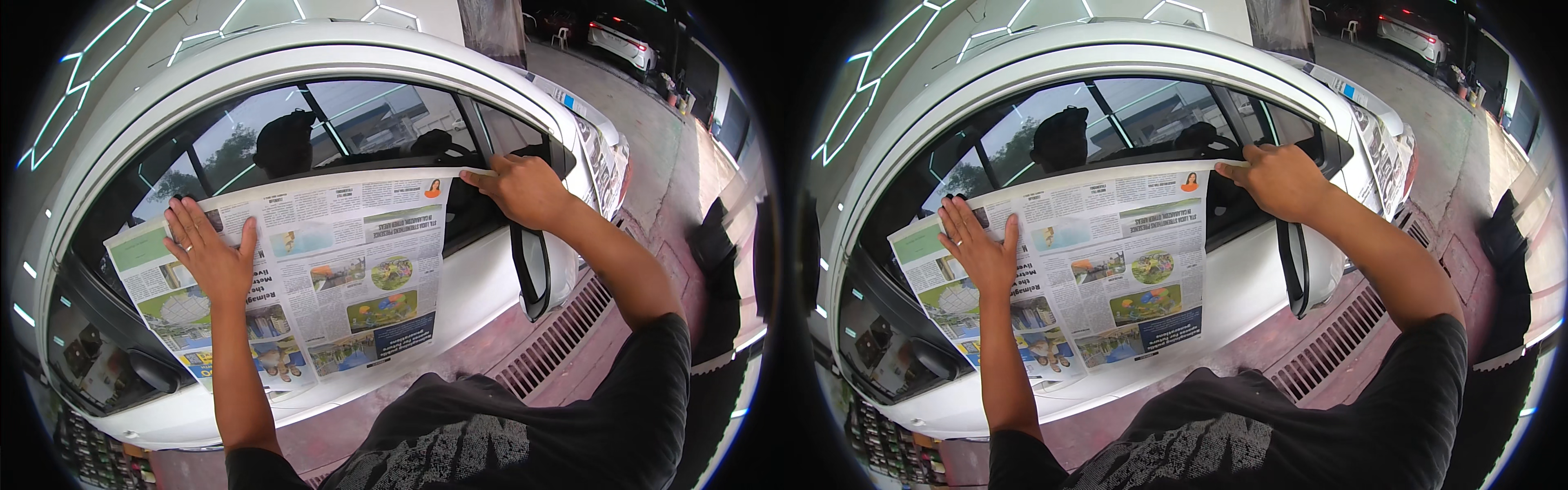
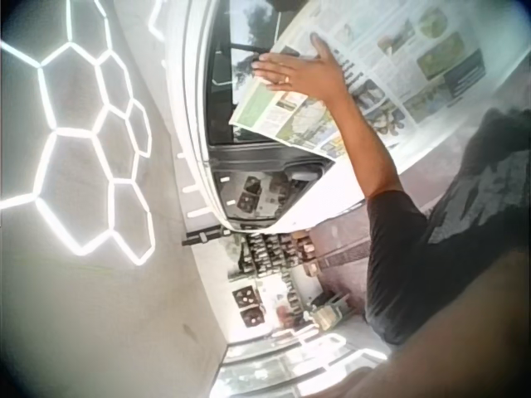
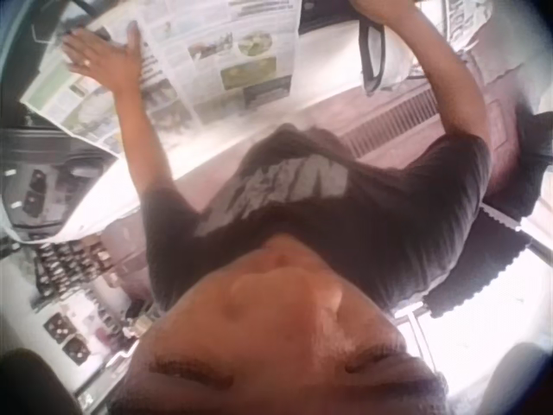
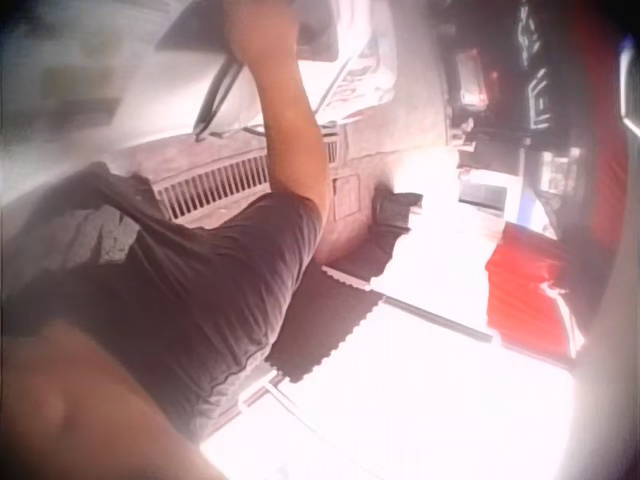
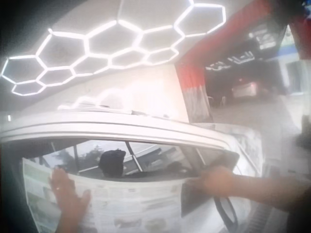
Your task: The person covers the front and side of a white car with newspaper sheets, securing them with masking tape. They smooth the paper over the hood, fender, and side window, then move to the rear wheel arch to continue masking.
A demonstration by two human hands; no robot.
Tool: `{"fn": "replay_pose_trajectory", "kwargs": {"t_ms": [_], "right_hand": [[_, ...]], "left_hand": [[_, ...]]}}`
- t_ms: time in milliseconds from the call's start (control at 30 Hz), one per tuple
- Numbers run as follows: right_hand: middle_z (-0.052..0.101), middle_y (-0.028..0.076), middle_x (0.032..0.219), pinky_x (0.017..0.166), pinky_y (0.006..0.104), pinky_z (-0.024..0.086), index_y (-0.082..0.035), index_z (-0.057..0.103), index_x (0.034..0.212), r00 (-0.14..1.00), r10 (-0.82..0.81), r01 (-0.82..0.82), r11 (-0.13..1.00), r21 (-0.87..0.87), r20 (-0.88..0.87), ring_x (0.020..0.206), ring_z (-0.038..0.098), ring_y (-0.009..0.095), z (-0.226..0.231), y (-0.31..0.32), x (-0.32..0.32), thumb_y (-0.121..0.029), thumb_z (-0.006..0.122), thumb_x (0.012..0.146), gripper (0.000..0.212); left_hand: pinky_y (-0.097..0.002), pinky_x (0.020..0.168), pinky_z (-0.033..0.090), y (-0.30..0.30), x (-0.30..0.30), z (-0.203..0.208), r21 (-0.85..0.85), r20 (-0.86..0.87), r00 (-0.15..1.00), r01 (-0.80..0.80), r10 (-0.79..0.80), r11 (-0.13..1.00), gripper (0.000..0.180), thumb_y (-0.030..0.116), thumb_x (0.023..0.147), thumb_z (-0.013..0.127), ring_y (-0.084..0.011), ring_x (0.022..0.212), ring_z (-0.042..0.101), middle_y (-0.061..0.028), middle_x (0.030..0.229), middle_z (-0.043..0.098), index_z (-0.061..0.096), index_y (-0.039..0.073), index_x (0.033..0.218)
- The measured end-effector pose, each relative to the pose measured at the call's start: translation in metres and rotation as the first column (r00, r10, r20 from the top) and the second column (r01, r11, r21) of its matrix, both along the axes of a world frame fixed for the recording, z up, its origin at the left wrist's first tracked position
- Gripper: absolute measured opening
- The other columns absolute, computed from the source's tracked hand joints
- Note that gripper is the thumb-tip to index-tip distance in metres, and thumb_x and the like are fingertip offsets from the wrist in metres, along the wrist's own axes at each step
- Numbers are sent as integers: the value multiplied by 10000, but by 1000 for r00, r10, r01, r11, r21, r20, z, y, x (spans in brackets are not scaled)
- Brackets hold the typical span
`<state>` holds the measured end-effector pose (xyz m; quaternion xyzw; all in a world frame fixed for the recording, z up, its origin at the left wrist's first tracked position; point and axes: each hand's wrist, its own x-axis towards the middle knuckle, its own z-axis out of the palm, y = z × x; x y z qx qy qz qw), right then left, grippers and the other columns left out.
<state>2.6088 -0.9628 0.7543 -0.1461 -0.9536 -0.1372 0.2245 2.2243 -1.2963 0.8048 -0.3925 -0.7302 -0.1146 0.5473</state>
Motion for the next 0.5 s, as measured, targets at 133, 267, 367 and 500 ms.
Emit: {"fn": "replay_pose_trajectory", "kwargs": {"t_ms": [133, 267, 367, 500], "right_hand": [[672, 124, 929, 747, 436, 613, -160, 774, 1395, 992, 82, -83, 996, -12, -94, 873, 741, 320, -15, 17, -6, -233, 724, 1047, 360], [687, 122, 947, 777, 430, 621, -123, 776, 1378, 991, 81, -86, 995, -45, -108, 893, 744, 329, -20, 21, -10, -225, 723, 1047, 350], [694, 123, 959, 781, 430, 624, -110, 775, 1372, 990, 74, -80, 996, -49, -118, 894, 747, 328, -22, 21, -14, -218, 722, 1046, 348], [701, 123, 964, 779, 430, 628, -105, 774, 1372, 990, 70, -76, 996, -45, -122, 889, 757, 326, -23, 23, -17, -218, 723, 1043, 352]], "left_hand": [[-647, 1356, 56, 4, 1, -1, 7, -1, 1000, 6, -6, 1000, 1099, 564, 998, 742, -406, 1729, 113, -229, 1855, 178, 207, -5, 1771], [-649, 1354, 60, 3, 2, -2, 5, -5, 1000, 11, -11, 1000, 1096, 564, 1003, 739, -414, 1727, 117, -233, 1853, 184, 206, -6, 1772], [-650, 1353, 60, 2, 2, -2, 2, -11, 1000, 3, -3, 1000, 1094, 564, 1006, 737, -421, 1726, 119, -238, 1850, 190, 204, -8, 1771], [-653, 1351, 61, 3, 1, -4, 0, -7, 1000, -4, 4, 1000, 1091, 572, 1008, 731, -425, 1724, 123, -245, 1846, 201, 210, -13, 1768]]}}
